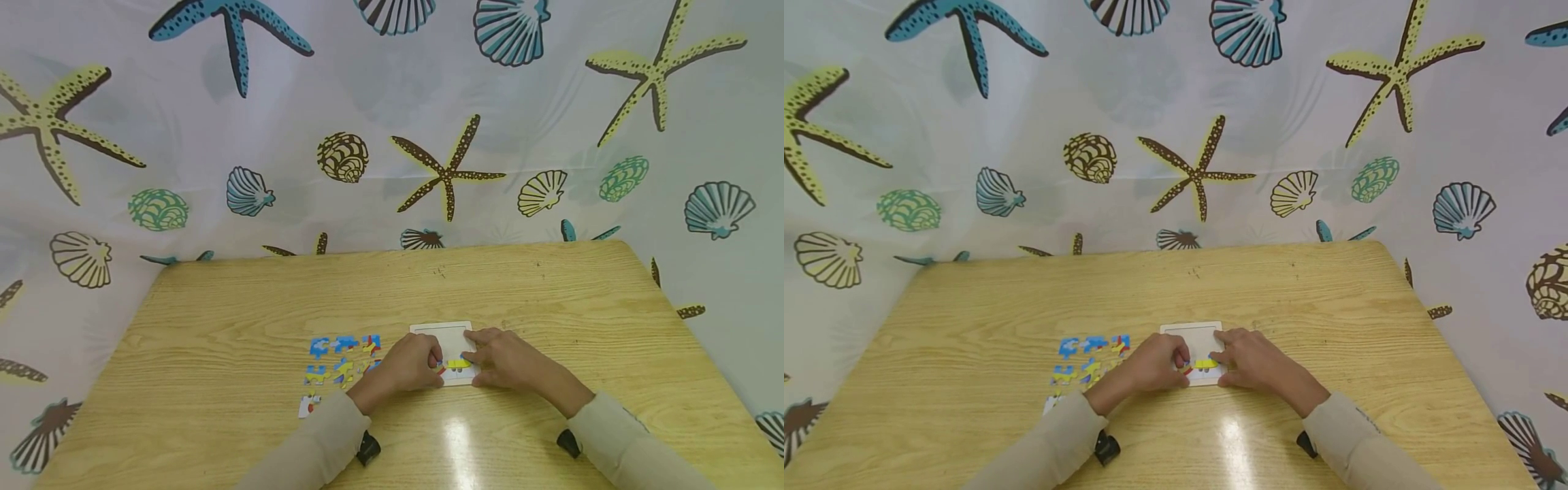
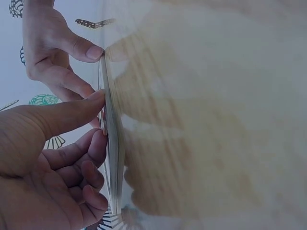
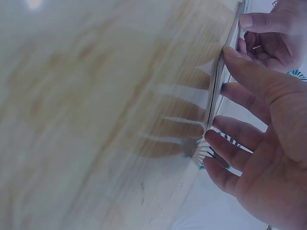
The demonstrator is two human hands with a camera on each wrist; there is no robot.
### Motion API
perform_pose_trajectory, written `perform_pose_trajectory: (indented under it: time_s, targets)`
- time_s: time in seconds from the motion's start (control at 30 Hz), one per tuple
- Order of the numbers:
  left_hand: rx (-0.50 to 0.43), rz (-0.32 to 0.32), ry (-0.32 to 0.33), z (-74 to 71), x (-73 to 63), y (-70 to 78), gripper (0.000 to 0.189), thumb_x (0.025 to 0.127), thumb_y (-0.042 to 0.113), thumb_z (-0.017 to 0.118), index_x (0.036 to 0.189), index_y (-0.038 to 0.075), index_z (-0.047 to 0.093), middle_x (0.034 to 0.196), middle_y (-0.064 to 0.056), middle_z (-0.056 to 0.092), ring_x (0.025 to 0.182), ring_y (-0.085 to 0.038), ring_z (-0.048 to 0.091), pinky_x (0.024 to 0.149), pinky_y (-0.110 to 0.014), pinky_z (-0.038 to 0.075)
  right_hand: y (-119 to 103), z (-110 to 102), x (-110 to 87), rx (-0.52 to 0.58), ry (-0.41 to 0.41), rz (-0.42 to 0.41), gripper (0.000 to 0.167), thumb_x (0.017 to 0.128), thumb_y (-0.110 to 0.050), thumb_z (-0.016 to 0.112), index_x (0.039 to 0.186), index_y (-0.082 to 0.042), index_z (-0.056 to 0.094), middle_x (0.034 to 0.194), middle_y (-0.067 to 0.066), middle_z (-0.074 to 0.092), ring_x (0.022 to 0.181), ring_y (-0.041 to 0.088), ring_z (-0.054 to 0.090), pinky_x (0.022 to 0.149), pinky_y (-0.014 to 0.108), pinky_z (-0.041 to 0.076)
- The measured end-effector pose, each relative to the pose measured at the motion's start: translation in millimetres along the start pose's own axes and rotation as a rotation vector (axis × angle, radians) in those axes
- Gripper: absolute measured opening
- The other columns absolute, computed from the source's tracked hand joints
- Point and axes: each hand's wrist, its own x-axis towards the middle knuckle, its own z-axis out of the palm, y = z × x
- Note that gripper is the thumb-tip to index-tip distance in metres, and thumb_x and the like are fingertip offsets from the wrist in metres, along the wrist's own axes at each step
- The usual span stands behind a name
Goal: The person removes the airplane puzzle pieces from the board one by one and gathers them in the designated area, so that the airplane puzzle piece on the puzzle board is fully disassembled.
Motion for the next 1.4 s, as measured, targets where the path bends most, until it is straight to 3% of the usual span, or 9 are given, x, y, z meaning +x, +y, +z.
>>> perform_pose_trajectory:
  time_s: [0.63,0.9,1.1,1.23,1.4]
  targets:
    - [0.002,-0.039,-0.003,0.5,-0.8,2.3,0.026,0.070,0.014,0.083,0.089,0.006,0.067,0.076,0.000,0.062,0.064,-0.007,0.049,0.060,-0.020,0.041,1.9,1.5,1.1,-0.029,0.017,-0.038,0.044,0.083,-0.035,0.070,0.120,-0.010,0.066,0.138,0.019,0.051,0.123,0.037,0.052,0.097,0.051,0.044]
    - [-0.015,-0.012,0.015,-0.9,0.6,2.5,0.022,0.071,0.011,0.081,0.087,0.004,0.067,0.074,0.000,0.061,0.063,-0.008,0.050,0.059,-0.020,0.042,2.1,1.0,1.8,-0.049,0.013,-0.038,0.044,0.083,-0.036,0.070,0.120,-0.011,0.067,0.138,0.019,0.052,0.123,0.036,0.052,0.097,0.050,0.045]
    - [-0.044,0.014,0.050,-4.2,2.2,2.9,0.004,0.083,0.008,0.069,0.079,0.006,0.068,0.071,0.001,0.064,0.058,-0.006,0.051,0.056,-0.019,0.043,1.1,-0.7,1.1,-0.071,0.015,-0.042,0.045,0.083,-0.037,0.070,0.120,-0.012,0.066,0.138,0.018,0.052,0.122,0.036,0.053,0.096,0.049,0.046]
    - [-0.067,0.033,0.038,-6.6,2.1,3.3,0.014,0.088,0.004,0.058,0.077,0.005,0.068,0.069,-0.002,0.065,0.050,-0.006,0.047,0.049,-0.018,0.040,1.5,-0.3,1.1,-0.077,0.021,-0.051,0.044,0.083,-0.035,0.070,0.120,-0.012,0.067,0.137,0.019,0.053,0.121,0.037,0.054,0.095,0.049,0.046]
    - [-0.077,0.037,0.012,-8.4,1.2,3.8,0.014,0.089,0.004,0.058,0.078,0.004,0.066,0.067,-0.003,0.063,0.047,-0.007,0.045,0.046,-0.019,0.037,1.6,1.5,1.3,-0.067,0.017,-0.043,0.044,0.083,-0.034,0.071,0.120,-0.011,0.067,0.137,0.019,0.052,0.121,0.037,0.054,0.094,0.051,0.046]
